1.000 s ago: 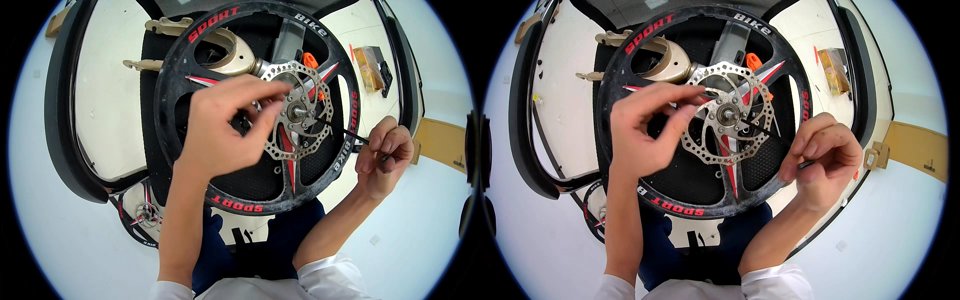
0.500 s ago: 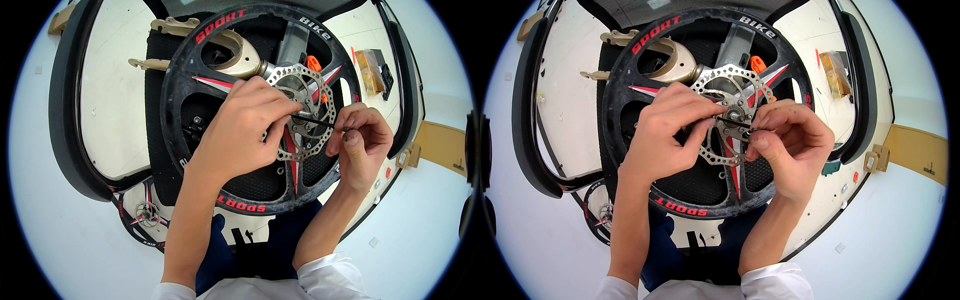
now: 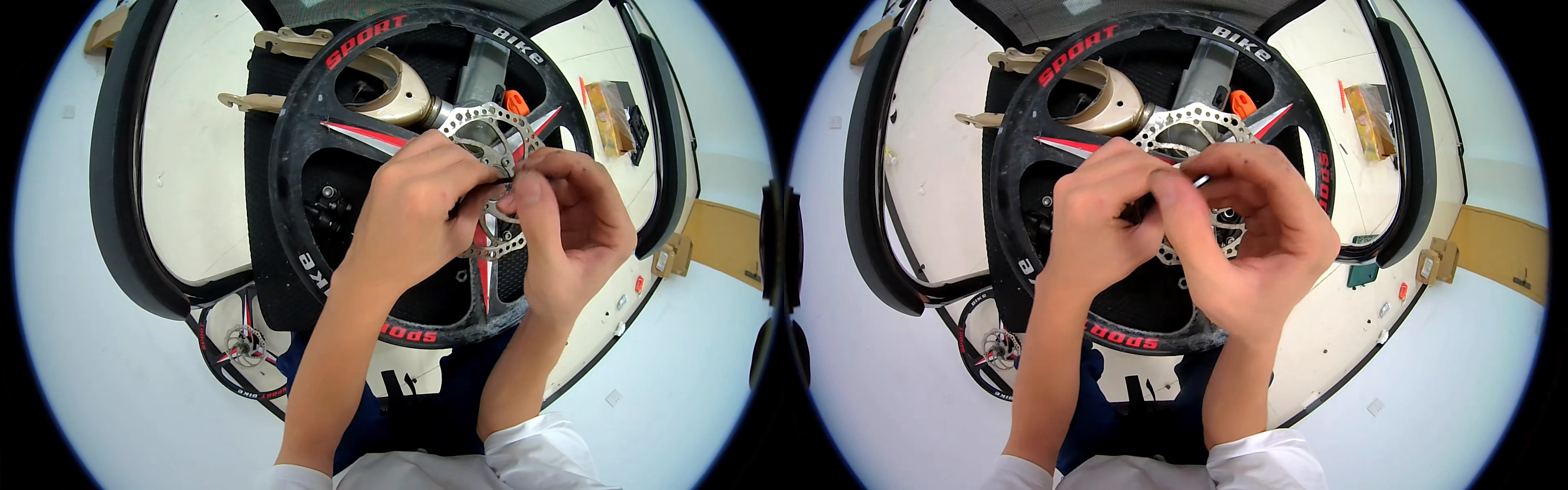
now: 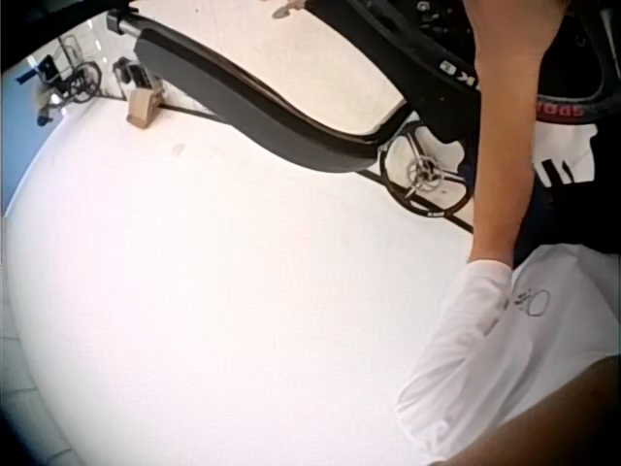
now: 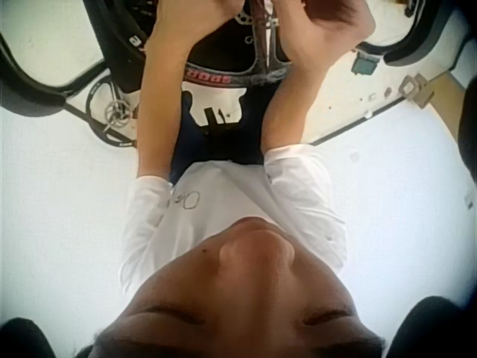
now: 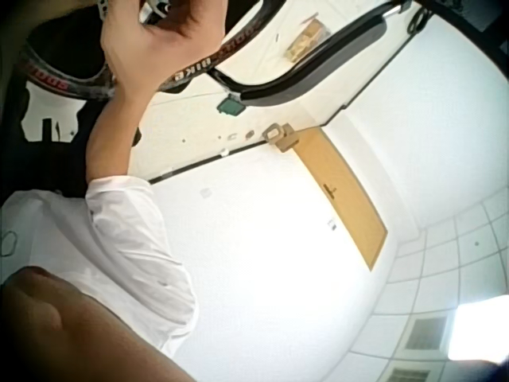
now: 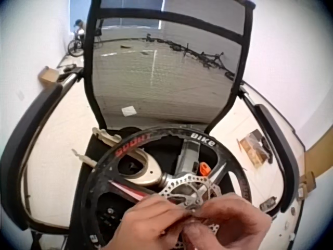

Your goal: The person assembles a bicycle wheel by attaching the disc brake rotor to the hub using an Allen key. They position the rotor, insert bolts, and tighten them while seated on the floor.

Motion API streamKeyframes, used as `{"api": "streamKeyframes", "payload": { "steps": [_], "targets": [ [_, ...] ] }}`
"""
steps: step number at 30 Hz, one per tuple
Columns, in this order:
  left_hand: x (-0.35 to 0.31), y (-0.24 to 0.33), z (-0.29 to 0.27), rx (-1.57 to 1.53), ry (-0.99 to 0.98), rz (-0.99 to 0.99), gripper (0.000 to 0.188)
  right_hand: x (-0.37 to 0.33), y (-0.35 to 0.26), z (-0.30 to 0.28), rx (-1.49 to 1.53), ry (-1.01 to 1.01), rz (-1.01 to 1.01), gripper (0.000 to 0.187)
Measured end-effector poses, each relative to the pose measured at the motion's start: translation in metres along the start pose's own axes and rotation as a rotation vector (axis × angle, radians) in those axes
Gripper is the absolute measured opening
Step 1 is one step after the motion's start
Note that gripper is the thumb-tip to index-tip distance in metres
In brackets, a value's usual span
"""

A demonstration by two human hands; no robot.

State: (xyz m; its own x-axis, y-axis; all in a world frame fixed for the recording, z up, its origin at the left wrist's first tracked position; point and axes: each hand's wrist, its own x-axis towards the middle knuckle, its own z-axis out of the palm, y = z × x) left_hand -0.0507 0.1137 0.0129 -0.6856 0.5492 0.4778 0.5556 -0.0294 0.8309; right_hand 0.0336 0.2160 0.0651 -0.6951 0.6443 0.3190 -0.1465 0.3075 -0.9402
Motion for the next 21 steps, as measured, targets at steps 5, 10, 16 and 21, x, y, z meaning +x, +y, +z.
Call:
{"api": "streamKeyframes", "payload": {
  "steps": [5,10,16,21],
  "targets": [
    [0.0,0.002,0.006,0.034,0.04,-0.015,0.02,-0.012,-0.001,0.016,-0.303,0.276,-0.048,0.026],
    [-0.004,0.0,0.004,-0.011,0.047,-0.066,0.018,-0.023,0.013,0.03,-0.415,0.3,-0.355,0.036],
    [-0.002,-0.001,0.005,-0.023,0.045,-0.059,0.014,-0.027,0.025,0.029,-0.396,0.328,-0.367,0.033],
    [-0.003,0.0,0.004,-0.005,0.074,-0.09,0.015,-0.025,0.019,0.031,-0.296,0.208,-0.284,0.02]
  ]
}}
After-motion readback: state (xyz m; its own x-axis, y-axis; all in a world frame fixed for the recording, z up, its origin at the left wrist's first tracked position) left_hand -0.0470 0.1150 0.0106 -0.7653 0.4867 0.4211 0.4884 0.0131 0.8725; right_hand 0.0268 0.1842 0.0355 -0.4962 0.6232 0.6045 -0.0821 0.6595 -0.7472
